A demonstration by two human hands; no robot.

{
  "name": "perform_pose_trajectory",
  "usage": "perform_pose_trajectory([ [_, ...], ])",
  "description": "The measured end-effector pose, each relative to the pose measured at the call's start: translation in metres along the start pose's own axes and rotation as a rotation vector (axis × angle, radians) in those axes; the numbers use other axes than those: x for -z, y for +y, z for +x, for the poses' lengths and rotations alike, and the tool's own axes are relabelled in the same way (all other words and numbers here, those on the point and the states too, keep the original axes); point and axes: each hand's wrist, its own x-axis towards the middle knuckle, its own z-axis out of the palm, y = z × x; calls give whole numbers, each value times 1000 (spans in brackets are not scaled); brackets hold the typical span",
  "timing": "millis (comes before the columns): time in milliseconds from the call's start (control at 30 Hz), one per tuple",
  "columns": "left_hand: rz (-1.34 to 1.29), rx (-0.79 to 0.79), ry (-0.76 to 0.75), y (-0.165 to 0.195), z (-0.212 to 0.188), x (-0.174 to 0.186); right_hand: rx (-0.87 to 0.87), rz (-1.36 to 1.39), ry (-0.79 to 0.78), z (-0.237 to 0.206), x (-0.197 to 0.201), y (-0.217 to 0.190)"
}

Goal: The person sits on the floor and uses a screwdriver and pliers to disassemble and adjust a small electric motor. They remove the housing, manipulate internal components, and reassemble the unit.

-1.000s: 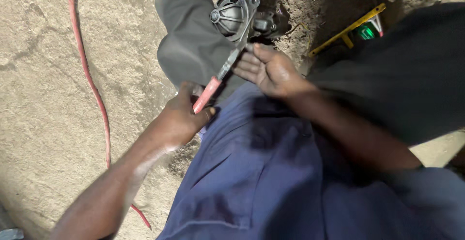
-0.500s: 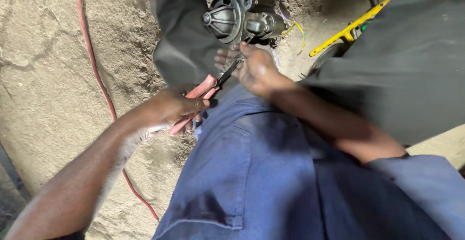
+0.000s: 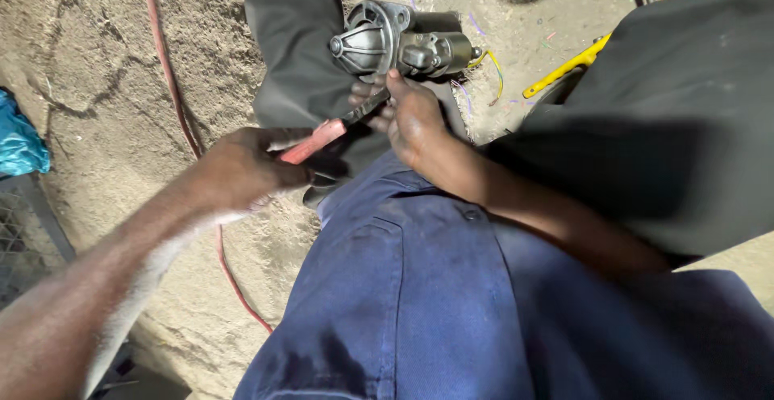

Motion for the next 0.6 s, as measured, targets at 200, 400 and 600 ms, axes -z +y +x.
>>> perform_pose_trajectory([
  [200, 107, -26, 13, 19, 5, 19, -23, -135, 21, 3, 5, 0],
  [400, 232, -62, 48, 12, 17, 29, -50, -97, 24, 9, 9, 3],
  [600, -251, 34, -267, 0, 37, 33, -4, -67, 22, 14, 13, 4],
])
